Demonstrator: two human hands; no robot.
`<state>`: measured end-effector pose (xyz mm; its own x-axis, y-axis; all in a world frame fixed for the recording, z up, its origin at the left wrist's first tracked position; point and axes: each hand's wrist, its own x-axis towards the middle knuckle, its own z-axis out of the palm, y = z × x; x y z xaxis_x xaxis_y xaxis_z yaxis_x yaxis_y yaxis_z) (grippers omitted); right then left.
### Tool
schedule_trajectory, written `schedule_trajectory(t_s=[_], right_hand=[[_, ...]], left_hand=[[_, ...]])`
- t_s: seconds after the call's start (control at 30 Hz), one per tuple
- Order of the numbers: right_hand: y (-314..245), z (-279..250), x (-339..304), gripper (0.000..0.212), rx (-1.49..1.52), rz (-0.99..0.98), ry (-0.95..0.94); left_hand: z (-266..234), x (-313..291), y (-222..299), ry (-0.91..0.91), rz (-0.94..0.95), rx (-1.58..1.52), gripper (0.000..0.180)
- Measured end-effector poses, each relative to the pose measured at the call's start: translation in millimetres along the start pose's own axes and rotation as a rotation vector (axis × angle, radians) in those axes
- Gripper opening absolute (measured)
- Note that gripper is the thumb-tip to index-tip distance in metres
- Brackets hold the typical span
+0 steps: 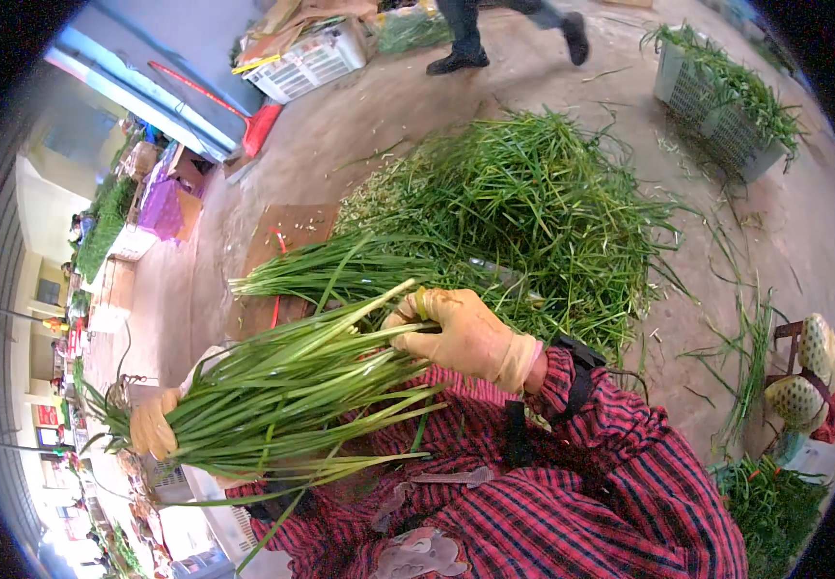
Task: The person cleans a bunch of chives by hand, pulling off individual leaves, and then ties the bunch with a red band before trimming the root ends with a knife and placing it into a white plastic crate.
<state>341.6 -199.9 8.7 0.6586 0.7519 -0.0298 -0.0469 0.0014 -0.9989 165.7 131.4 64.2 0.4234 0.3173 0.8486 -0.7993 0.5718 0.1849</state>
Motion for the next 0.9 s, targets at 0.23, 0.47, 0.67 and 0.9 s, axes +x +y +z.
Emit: schedule_trajectory(t_s=[0.23, 0.47, 0.67, 0.9], right_hand=[[22.3, 9.2, -19.6, 0.023, -0.535, -0.367, 0.235], [82.7, -26.4, -11.9, 0.011, -0.721, -0.399, 0.580], [82.8, -88.6, -16.7, 0.024, -0.676, -0.083, 0.427], [-2.4, -44.8, 17.4, 0.036, -0.334, -0.360, -0.284]], left_hand=[[8.4, -14.4, 8.5, -0.055, 0.129, -0.067, 0.017], [27.6, -20.3, 1.6, -0.106, 0.269, -0.154, 0.016], [24.2, -18.1, 22.3, -0.112, 0.387, -0.133, 0.018], [2.0, -40.7, 44.7, 0.001, 0.197, -0.044, 0.024]])
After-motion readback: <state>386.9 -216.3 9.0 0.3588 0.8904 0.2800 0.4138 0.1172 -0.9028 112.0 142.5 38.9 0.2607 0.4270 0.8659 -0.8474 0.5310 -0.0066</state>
